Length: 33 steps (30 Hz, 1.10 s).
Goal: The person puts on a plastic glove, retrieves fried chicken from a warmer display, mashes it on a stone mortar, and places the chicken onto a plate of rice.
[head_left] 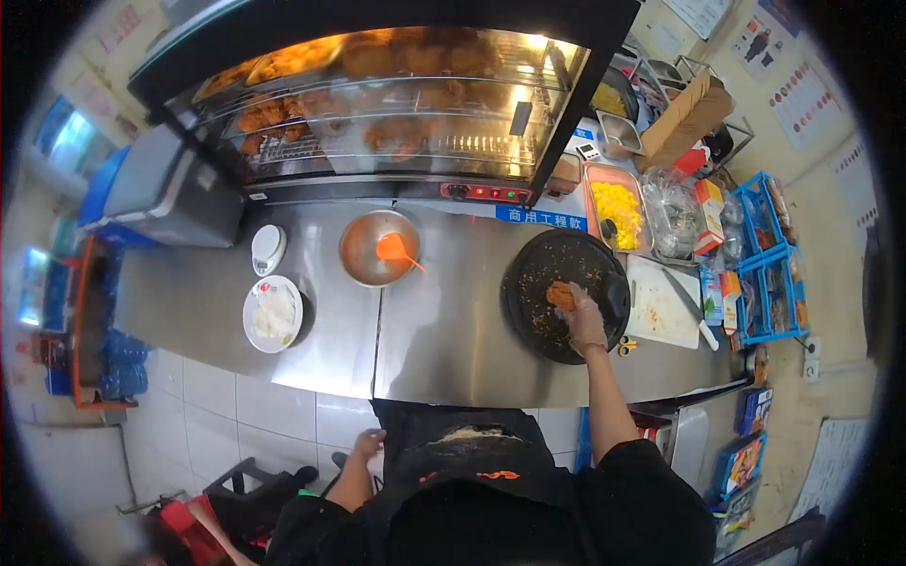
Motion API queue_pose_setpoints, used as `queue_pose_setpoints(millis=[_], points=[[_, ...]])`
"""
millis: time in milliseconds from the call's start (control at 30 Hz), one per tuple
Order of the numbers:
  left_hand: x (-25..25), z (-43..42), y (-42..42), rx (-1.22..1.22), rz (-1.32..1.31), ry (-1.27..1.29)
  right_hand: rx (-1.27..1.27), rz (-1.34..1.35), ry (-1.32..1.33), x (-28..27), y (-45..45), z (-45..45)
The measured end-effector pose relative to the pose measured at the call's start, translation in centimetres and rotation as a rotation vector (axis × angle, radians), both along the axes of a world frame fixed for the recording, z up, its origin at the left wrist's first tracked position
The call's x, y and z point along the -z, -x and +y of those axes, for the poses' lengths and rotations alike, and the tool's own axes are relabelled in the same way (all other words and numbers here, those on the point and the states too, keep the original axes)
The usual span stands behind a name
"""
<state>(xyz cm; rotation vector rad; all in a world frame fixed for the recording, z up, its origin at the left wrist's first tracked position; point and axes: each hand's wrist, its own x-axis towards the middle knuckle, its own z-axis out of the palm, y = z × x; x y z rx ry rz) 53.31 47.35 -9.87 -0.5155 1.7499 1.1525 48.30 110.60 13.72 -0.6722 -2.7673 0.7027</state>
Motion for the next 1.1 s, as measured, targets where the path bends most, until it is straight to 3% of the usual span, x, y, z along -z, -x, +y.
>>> queue_pose_setpoints(millis=[100, 133, 167, 200, 267, 300, 333, 367, 400, 433, 500, 600, 667, 800, 900, 1000, 1100], points=[[-7.3, 2.3, 2.8, 0.056, 0.113, -0.008, -0.071, 0.069, 0.083, -3.3, -1.5, 0.2], [-8.7, 2.3, 4.0, 0.22, 0.118, -0.056, 0.008, 0.084, 0.39, -4.6, -2.2, 0.2], [-10.2, 2.9, 4.8, 0.235, 0.048, -0.135, 0.093, 0.091, 0.698, -5.1, -2.9, 0.1], [-12.0, 3.7, 5.4, 0.253, -0.024, -0.214, 0.084, 0.086, 0.701, -5.1, -3.4, -0.4], [-15.2, 7.3, 6.9, 0.296, 0.029, -0.237, 0.338, 0.357, 1.172, -5.0, -3.9, -1.8], [-17.1, 9.8, 7.8, 0.35, 0.083, -0.258, 0.282, 0.356, 1.219, -4.4, -4.1, -2.4], [-19.7, 13.2, 8.0, 0.369, 0.354, -0.301, 0.083, 0.263, 1.098, -3.2, -4.4, -3.2], [-22.8, 17.6, 7.9, 0.386, 0.625, -0.339, -0.18, 0.142, 0.703, -1.7, -4.5, -3.8], [-26.6, 21.8, 7.9, 0.421, 0.656, -0.394, -0.32, 0.104, 0.597, -0.8, -4.3, -4.9], [-30.4, 25.9, 7.7, 0.456, 0.686, -0.45, -0.171, 0.243, 1.351, -4.9, -3.0, -7.7], [-35.5, 32.7, 6.3, 0.549, 0.989, -0.449, 0.003, 0.368, 2.104, -8.4, -0.6, -10.8], [-37.4, 37.7, 5.4, 0.6, 1.155, -0.315, -0.152, 0.368, 2.091, -9.9, 2.3, -11.7], [-36.0, 38.8, 5.4, 0.314, 1.197, -0.401, -0.097, 0.41, 2.106, -10.1, 4.0, -10.7], [-36.1, 39.4, 5.5, 0.392, 1.135, -0.436, -0.226, 0.452, 2.224, -8.9, 4.3, -9.2], [-35.3, 39.3, 5.8, 0.499, 1.087, -0.574, -0.275, 0.453, 2.127, -8.3, 4.3, -9.3], [-34.6, 38.3, 6.9, 0.547, 0.905, -0.589, -0.358, 0.585, 2.169, -8.2, 4.6, -9.8], [-33.9, 36.6, 8.5, 0.547, 0.763, -0.556, -0.08, 0.374, 2.001, -9.7, 7.2, -9.3]])
